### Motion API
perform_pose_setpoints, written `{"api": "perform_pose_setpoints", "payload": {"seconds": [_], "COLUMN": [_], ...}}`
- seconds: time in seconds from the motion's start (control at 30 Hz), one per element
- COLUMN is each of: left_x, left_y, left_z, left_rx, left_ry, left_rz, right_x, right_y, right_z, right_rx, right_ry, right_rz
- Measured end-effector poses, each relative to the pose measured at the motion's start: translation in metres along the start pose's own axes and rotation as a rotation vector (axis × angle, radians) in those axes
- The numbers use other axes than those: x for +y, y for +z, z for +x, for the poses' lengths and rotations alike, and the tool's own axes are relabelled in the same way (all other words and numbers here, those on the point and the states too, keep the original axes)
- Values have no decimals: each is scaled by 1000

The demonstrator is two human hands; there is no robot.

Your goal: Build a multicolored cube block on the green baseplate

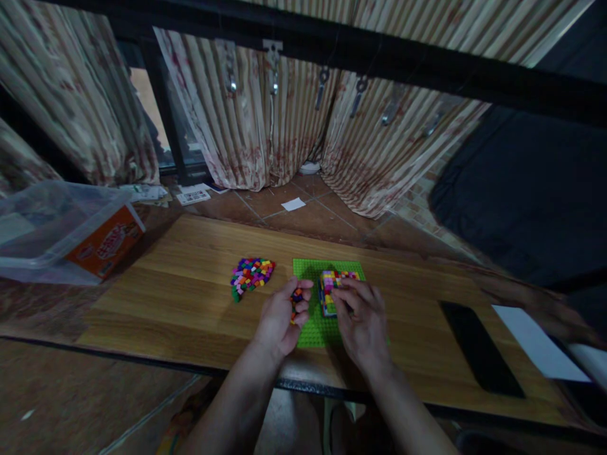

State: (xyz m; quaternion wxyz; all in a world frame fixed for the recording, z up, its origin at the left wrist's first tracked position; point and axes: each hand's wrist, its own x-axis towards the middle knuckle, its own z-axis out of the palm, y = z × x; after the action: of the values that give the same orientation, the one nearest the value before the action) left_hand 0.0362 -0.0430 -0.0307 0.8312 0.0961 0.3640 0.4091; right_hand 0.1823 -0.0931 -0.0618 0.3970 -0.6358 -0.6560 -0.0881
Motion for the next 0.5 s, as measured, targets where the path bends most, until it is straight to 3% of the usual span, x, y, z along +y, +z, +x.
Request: {"api": "perform_pose_setpoints", "payload": {"seconds": [0.27, 0.5], "left_x": [-1, 2], "left_y": [2, 2], "left_z": [0, -1], "left_rx": [24, 15], "left_ry": [-14, -11], "left_rz": [-18, -60], "right_x": [1, 1], "right_y": [2, 0], "right_z": [-4, -6], "right_rx": [-14, 29], "right_ry": [-20, 0], "right_rz": [-92, -4]}}
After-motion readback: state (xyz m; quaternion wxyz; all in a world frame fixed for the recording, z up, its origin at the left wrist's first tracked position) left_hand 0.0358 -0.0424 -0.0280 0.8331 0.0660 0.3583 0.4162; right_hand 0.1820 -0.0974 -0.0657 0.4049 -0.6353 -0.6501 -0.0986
